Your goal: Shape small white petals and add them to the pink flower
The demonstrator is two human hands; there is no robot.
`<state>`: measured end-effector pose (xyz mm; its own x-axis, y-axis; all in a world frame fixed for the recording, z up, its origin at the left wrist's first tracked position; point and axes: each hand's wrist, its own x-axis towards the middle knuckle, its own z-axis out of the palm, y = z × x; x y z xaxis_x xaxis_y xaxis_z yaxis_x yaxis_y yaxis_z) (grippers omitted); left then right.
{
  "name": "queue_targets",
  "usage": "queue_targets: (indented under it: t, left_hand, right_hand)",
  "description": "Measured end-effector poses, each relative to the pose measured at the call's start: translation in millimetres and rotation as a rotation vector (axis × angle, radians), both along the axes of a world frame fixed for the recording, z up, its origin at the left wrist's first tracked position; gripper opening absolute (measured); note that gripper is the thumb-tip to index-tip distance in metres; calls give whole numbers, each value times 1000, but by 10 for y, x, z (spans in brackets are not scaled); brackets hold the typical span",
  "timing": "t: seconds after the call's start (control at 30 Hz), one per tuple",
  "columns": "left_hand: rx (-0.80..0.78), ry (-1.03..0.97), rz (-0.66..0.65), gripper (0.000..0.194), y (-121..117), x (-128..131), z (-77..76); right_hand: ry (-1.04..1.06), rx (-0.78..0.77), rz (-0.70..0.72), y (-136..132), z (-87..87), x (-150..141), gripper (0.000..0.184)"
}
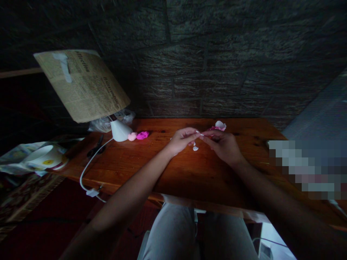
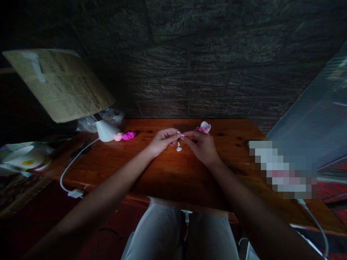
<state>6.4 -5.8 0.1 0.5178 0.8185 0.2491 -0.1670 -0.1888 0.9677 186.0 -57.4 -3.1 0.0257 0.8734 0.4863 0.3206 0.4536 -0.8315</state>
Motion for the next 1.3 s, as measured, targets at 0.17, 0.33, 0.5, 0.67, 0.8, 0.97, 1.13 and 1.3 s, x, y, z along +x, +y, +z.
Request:
queue_targets:
  t: [0.17, 0.33, 0.5, 0.67, 0.8, 0.97, 1.13, 1.3]
  left_hand:
    - [-18, 26, 24, 32, 4, 5, -4]
    - [-56, -51, 44, 40, 20, 8, -11]
    - [19, -20, 54, 38, 19, -11, -7]
    - [135, 50, 113, 35, 21, -8, -21]
    - [208, 114, 148, 31, 24, 6, -43]
    - [276, 163, 161, 23, 25, 5, -47]
    - [299, 155, 143, 21, 31, 9, -54]
    - [345, 184, 181, 20, 18, 20, -76]
  right_hand:
    - [1, 9, 16, -9, 29, -17, 29]
    - [39, -38, -12, 10, 27, 10, 33]
    - [35, -65, -13, 22, 19, 30, 35]
    - [17, -53, -8, 22, 16, 28, 33]
    - [-6, -44, 0, 37, 0, 39, 32]
    - [2, -60, 9, 34, -4, 37, 33]
    - [4, -64, 7, 22, 0, 38, 36]
    - [-43, -44, -13, 33, -13, 49, 34]
